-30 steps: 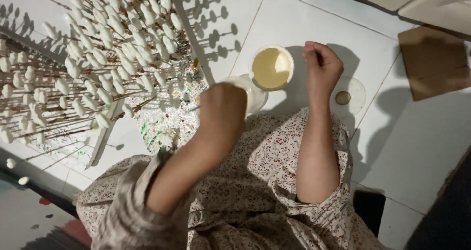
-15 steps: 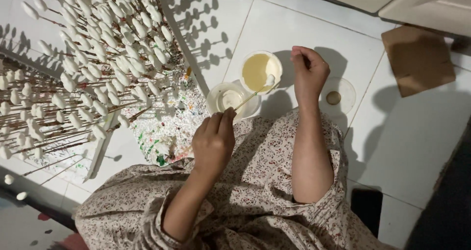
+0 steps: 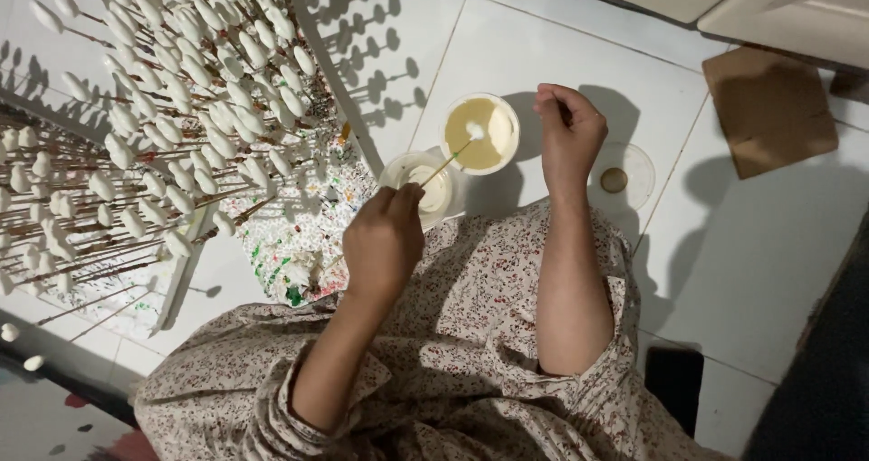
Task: Dip small objects into paint and place them onto a decorative structure
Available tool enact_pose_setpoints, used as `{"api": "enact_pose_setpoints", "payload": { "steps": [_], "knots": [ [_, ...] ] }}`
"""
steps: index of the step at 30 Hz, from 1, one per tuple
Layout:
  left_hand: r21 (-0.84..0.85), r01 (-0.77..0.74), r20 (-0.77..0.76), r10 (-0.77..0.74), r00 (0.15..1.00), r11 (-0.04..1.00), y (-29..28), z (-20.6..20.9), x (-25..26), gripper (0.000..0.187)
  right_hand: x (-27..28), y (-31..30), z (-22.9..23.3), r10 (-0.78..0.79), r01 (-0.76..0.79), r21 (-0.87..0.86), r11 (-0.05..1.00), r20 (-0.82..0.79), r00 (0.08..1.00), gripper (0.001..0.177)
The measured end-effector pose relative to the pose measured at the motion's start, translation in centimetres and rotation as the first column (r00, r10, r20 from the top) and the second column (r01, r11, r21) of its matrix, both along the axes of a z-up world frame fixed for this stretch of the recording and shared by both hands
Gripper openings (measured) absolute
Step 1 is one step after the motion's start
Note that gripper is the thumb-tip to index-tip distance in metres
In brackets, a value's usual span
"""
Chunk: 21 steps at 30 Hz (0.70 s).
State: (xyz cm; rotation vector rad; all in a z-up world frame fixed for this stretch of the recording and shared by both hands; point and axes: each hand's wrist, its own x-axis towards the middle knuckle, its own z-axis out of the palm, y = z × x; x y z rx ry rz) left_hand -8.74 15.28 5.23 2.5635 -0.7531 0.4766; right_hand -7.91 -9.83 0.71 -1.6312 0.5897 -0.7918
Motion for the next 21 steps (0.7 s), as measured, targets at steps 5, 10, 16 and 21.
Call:
{"api": "enact_pose_setpoints", "payload": {
  "steps": [5, 10, 16, 21],
  "knots": [
    [0.036, -0.019, -0.432, 0.033, 0.901, 0.999, 1.5, 2.0, 3.0, 0.013, -0.1, 0.0, 0.1, 0.009, -0.009, -0.005, 1.0, -0.013, 1.0, 0.012],
    [0.238, 0.145, -0.725, 0.077, 0.684, 0.96, 2.2, 5.8, 7.4, 0.022, 0.0, -0.3, -0.3, 0.028, -0.028, -0.009, 1.0, -0.007, 1.0, 0.012],
    [0.445, 0.303, -0.743, 0.159, 0.65, 0.843, 0.6, 10.2, 9.8, 0.026, 0.1, -0.6, -0.4, 0.046, -0.046, -0.016, 0.999, -0.008, 0.999, 0.012],
    [0.6, 0.31, -0.524, 0.071, 0.848, 0.737, -3.2, 7.9, 9.2, 0.02, 0.2, -1.2, -1.5, 0.065, -0.065, -0.025, 0.998, -0.007, 0.998, 0.014]
  ]
}}
